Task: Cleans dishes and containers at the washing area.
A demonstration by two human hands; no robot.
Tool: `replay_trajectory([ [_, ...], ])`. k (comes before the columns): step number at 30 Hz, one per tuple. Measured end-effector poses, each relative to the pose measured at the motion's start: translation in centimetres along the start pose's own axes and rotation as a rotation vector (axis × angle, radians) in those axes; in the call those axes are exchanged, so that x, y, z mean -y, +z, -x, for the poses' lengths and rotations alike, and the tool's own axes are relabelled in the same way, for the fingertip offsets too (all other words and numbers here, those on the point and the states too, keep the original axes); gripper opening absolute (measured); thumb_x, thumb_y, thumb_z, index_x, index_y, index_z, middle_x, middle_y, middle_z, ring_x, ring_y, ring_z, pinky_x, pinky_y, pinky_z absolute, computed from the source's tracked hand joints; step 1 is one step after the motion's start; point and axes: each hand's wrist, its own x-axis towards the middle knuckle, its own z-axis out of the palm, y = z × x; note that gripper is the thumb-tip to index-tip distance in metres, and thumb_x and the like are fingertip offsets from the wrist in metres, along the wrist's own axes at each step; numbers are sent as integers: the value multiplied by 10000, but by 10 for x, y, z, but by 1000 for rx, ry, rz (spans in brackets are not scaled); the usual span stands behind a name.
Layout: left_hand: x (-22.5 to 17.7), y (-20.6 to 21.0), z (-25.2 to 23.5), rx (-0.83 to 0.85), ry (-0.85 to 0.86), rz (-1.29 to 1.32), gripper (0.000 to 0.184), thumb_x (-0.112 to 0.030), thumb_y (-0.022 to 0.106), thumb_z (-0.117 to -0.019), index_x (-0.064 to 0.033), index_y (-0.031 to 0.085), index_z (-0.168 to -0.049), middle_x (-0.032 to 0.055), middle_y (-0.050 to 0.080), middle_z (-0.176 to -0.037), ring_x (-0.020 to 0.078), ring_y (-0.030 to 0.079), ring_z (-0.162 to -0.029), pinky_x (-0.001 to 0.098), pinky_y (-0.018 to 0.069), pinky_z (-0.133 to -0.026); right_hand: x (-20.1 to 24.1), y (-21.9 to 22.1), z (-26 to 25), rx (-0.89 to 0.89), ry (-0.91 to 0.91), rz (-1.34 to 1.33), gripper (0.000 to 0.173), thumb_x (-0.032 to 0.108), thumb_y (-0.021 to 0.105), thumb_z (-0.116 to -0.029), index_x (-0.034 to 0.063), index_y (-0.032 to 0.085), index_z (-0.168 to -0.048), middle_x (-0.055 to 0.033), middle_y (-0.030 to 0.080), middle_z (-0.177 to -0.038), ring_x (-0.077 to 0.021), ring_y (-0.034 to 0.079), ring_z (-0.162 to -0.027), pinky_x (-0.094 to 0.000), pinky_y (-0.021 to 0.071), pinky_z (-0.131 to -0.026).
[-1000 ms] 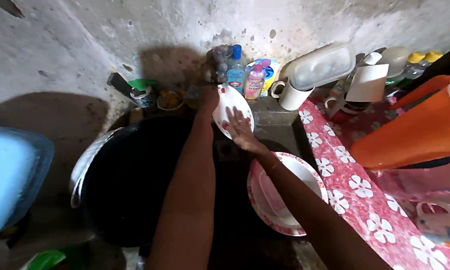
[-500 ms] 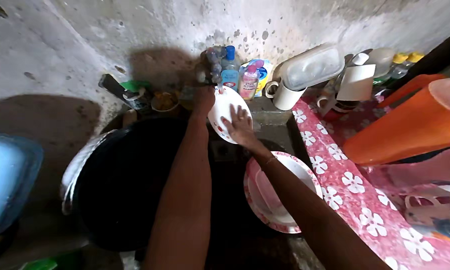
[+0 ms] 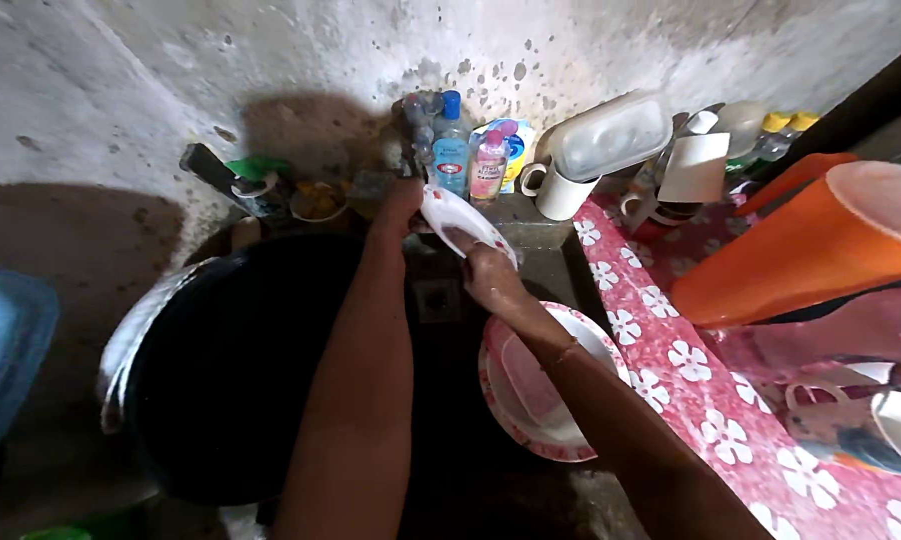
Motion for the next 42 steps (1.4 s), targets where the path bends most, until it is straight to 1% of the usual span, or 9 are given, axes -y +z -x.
replay_trajectory([
  [2,1,0,2,73,-73,135,516,-421,272,-1123,-53,487,-1414,178,650,-1051,210,651,-776,338,557,-705,-9,-20,5,-86,173,-190,329,109,544,-1061,3,617,-1363,-258,709,-1040,-404,694,-889,-575,546,-789],
  [5,4,-1,1,83,-85,-23,488,-373,330,-1121,-61,455,-1475,233,629,-1236,302,647,-1000,462,517,-863,-35,-25,2,-213,455,-776,260,282,531,-1082,110,600,-1264,-19,600,-806,-63,524,-592,-245,466,-518],
  [13,0,-6,6,-84,28,-407,487,-258,384,-1123,118,469,-1420,333,476,-1466,446,444,-1400,586,342,-1147,-59,29,-21,-395,646,-1489,373,287,516,-1078,190,443,-1430,-58,611,-1274,-170,627,-1108,-382,557,-889],
  [21,2,-17,-6,-217,117,-290,445,-229,465,-1101,111,516,-1384,325,516,-1429,433,493,-1361,569,370,-1134,-66,66,-55,-363,612,-925,396,245,435,-1116,22,498,-1437,-178,620,-1175,-224,597,-981,-396,511,-863],
  [25,-1,-17,-3,-202,120,-340,418,-210,424,-1112,113,556,-1341,318,527,-1419,420,494,-1360,553,374,-1130,-49,53,-66,-271,527,-250,645,472,314,-1109,85,258,-1622,-280,424,-1549,-472,504,-1355,-643,457,-1031],
  [28,-1,-14,-1,-172,127,-300,404,-194,441,-1106,112,549,-1348,311,513,-1436,409,476,-1376,549,358,-1142,-38,47,-89,-265,387,-1,662,491,361,-1087,75,342,-1602,-268,357,-1607,-461,352,-1480,-674,299,-1152],
  [36,10,-9,-12,-142,116,-160,365,-183,490,-1074,66,572,-1328,290,568,-1354,398,552,-1270,584,439,-1055,26,60,-59,-157,-97,108,573,214,510,-1071,20,353,-1586,-150,249,-1696,-402,147,-1578,-664,140,-1236],
  [39,9,-13,-10,-202,125,-168,394,-172,451,-1093,98,535,-1367,308,525,-1417,407,505,-1341,563,394,-1115,-19,91,-53,-384,-349,209,491,274,469,-1040,90,551,-1488,-159,475,-1576,-418,384,-1487,-695,244,-1175],
  [42,8,-16,-10,-240,131,-222,398,-171,450,-1093,98,538,-1373,312,500,-1452,405,475,-1378,551,351,-1149,-58,73,-50,-398,-48,113,612,447,413,-1071,64,464,-1545,-238,390,-1607,-451,353,-1493,-704,260,-1161],
])
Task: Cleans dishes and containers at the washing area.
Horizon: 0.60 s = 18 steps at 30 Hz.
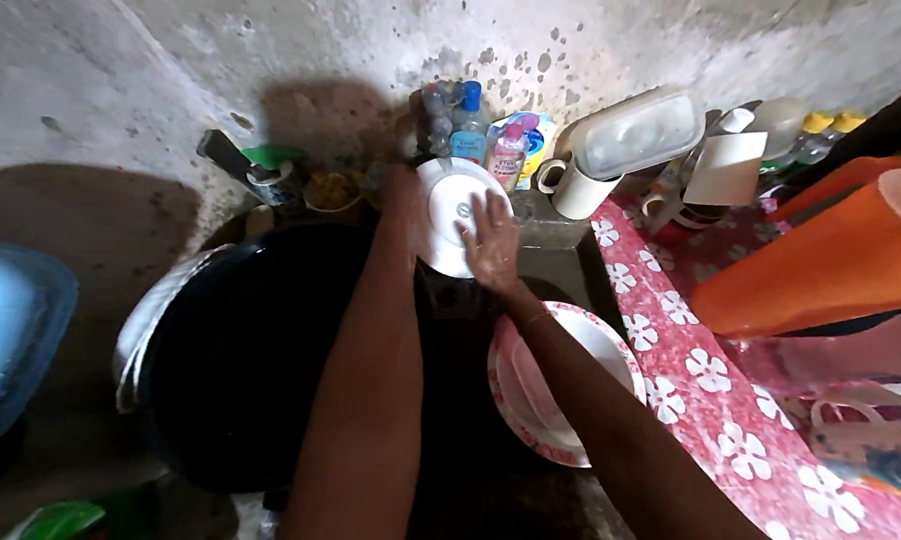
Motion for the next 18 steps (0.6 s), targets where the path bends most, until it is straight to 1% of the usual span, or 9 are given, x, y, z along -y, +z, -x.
replay_trajectory([
  [2,-6,-1,1,16,-7,-69,393,-181,463,-1093,105,560,-1345,312,527,-1427,422,491,-1365,564,371,-1135,-8,-11,-24,84,264,-47,724,543,378,-1065,35,373,-1581,-282,344,-1613,-477,339,-1487,-677,320,-1144],
  [4,-9,1,3,56,9,-85,386,-167,470,-1091,116,555,-1338,314,531,-1417,418,499,-1355,555,380,-1125,5,-22,-49,218,373,-23,769,596,364,-1057,56,330,-1603,-273,299,-1638,-470,275,-1517,-685,248,-1177],
  [6,-5,3,3,63,21,-59,382,-168,506,-1074,116,560,-1324,315,542,-1396,410,516,-1331,559,398,-1110,27,-22,-60,250,284,55,691,529,347,-1081,54,386,-1582,-252,323,-1637,-459,250,-1533,-695,171,-1204],
  [8,-4,5,4,54,10,-23,388,-176,530,-1059,101,563,-1329,303,554,-1382,400,537,-1308,560,420,-1094,51,-22,-50,219,94,83,555,349,430,-1086,25,451,-1536,-247,363,-1618,-470,272,-1522,-701,192,-1197],
  [10,-4,5,5,63,-18,23,386,-177,497,-1071,82,547,-1352,298,544,-1389,399,531,-1305,568,421,-1083,69,-30,-21,239,-86,12,570,242,552,-1056,29,400,-1563,-190,290,-1671,-443,189,-1558,-665,166,-1234],
  [12,-3,3,5,55,-23,42,395,-182,472,-1087,84,531,-1372,299,533,-1408,402,515,-1328,561,413,-1100,62,-12,0,162,-280,1,544,231,554,-1035,28,462,-1531,-158,335,-1660,-434,209,-1556,-679,166,-1220],
  [14,-5,0,9,20,0,32,394,-168,468,-1090,110,536,-1361,310,529,-1416,411,502,-1347,552,391,-1121,42,1,8,44,-346,34,543,314,500,-1035,60,504,-1516,-159,421,-1613,-419,328,-1515,-681,218,-1191],
  [15,-6,0,10,-2,7,22,390,-166,467,-1089,118,550,-1343,313,534,-1410,412,503,-1348,548,388,-1124,30,0,11,10,-295,43,555,353,481,-1043,70,501,-1520,-178,429,-1603,-416,364,-1498,-677,248,-1184],
  [18,-8,0,5,12,-28,-30,386,-174,465,-1090,120,569,-1317,310,531,-1417,412,495,-1357,544,381,-1127,3,-16,-1,78,94,-31,646,442,389,-1095,50,329,-1605,-225,291,-1660,-441,289,-1523,-656,261,-1189],
])
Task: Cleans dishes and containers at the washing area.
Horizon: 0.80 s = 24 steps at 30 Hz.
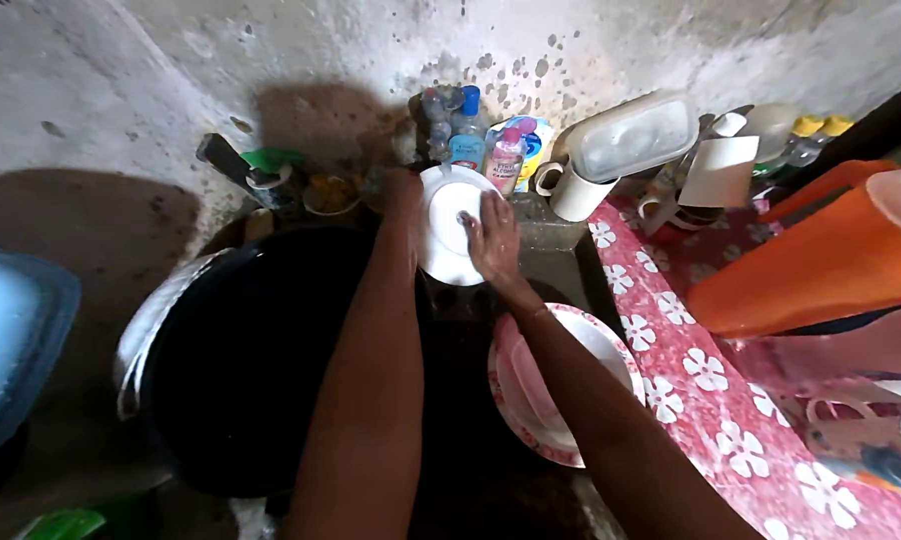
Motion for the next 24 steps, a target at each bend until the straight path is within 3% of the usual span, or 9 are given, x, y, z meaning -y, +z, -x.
replay_trajectory([
  [4,2,5,-4,35,38,-74,393,-199,493,-1083,106,576,-1316,305,542,-1407,412,500,-1352,559,380,-1128,24,-6,-50,140,203,87,729,558,362,-1066,54,356,-1593,-280,314,-1630,-469,270,-1521,-690,211,-1187],
  [8,5,5,-3,75,36,66,383,-162,499,-1071,91,547,-1353,293,539,-1400,395,524,-1310,556,415,-1092,69,-15,-21,160,-147,80,541,273,487,-1083,28,410,-1559,-216,307,-1656,-444,209,-1552,-692,153,-1223],
  [12,8,3,-5,55,34,76,411,-190,460,-1098,107,523,-1375,309,512,-1432,412,487,-1358,559,379,-1127,37,18,13,3,-505,108,538,332,509,-1027,84,530,-1504,-155,427,-1610,-443,324,-1511,-734,193,-1167],
  [14,4,2,-2,27,49,13,411,-192,470,-1094,122,546,-1346,323,521,-1422,428,483,-1366,569,371,-1133,10,6,15,-30,-397,140,525,409,443,-1060,147,546,-1503,-191,436,-1594,-459,363,-1486,-758,211,-1147],
  [17,5,3,-1,81,28,23,423,-204,481,-1091,117,525,-1364,318,507,-1435,418,476,-1370,568,371,-1133,-17,-35,9,19,173,-169,624,431,424,-1084,58,383,-1582,-227,377,-1613,-412,400,-1463,-663,330,-1133],
  [18,7,5,-2,103,29,55,418,-205,496,-1087,103,530,-1367,305,513,-1433,406,482,-1361,569,375,-1129,-17,-52,5,61,397,-403,646,454,462,-1077,90,339,-1596,-183,446,-1570,-340,492,-1392,-572,423,-1101],
  [20,7,6,-1,178,45,50,402,-202,492,-1089,67,551,-1382,275,520,-1451,392,476,-1376,577,357,-1137,-12,-81,5,149,678,-890,505,463,507,-1062,197,460,-1489,-70,642,-1291,-191,654,-1088,-410,565,-893],
  [22,6,8,-1,216,49,120,392,-214,493,-1089,43,556,-1378,264,537,-1422,379,505,-1333,576,389,-1104,-7,-95,1,169,661,-1175,342,358,516,-1074,180,534,-1365,-15,696,-1068,-111,706,-892,-327,620,-775],
  [24,7,11,-2,240,-5,218,441,-308,476,-1098,16,551,-1387,261,560,-1373,367,560,-1255,558,450,-1052,3,-107,1,117,498,-1060,261,280,548,-1068,139,585,-1284,7,699,-957,-63,694,-778,-270,612,-706],
])
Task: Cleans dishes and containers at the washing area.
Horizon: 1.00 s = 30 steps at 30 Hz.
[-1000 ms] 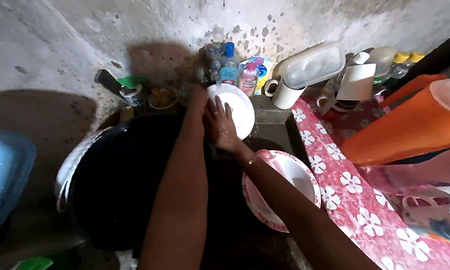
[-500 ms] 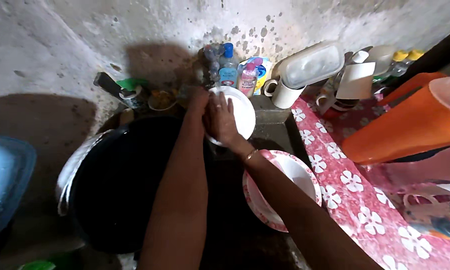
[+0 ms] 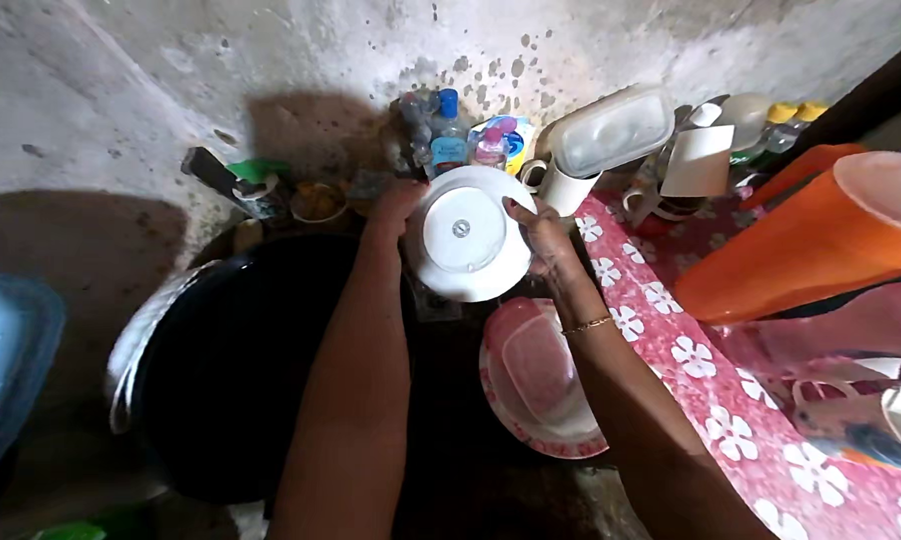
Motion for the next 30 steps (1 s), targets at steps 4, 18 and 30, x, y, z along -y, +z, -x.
replay_trajectory([
  [4,-2,-1,5,213,-151,134,765,-648,242,-1060,-14,471,-1421,237,568,-1279,340,635,-1056,502,548,-890,7,21,22,62,-422,762,299,166,606,-1042,13,624,-1298,-206,707,-975,-318,697,-792,-506,581,-718],
  [18,-17,-1,21,-121,-96,76,444,-262,442,-1111,61,490,-1411,262,498,-1409,344,495,-1261,520,395,-1048,-94,42,-41,81,-270,1061,690,519,350,-1084,91,307,-1624,-229,217,-1686,-457,173,-1559,-696,151,-1208],
  [30,-4,-6,8,-108,11,12,468,-283,366,-1128,83,516,-1378,276,539,-1380,355,534,-1262,528,416,-1073,-67,86,-7,283,-325,875,605,372,334,-1116,148,196,-1661,-161,110,-1726,-419,78,-1584,-707,71,-1215],
])
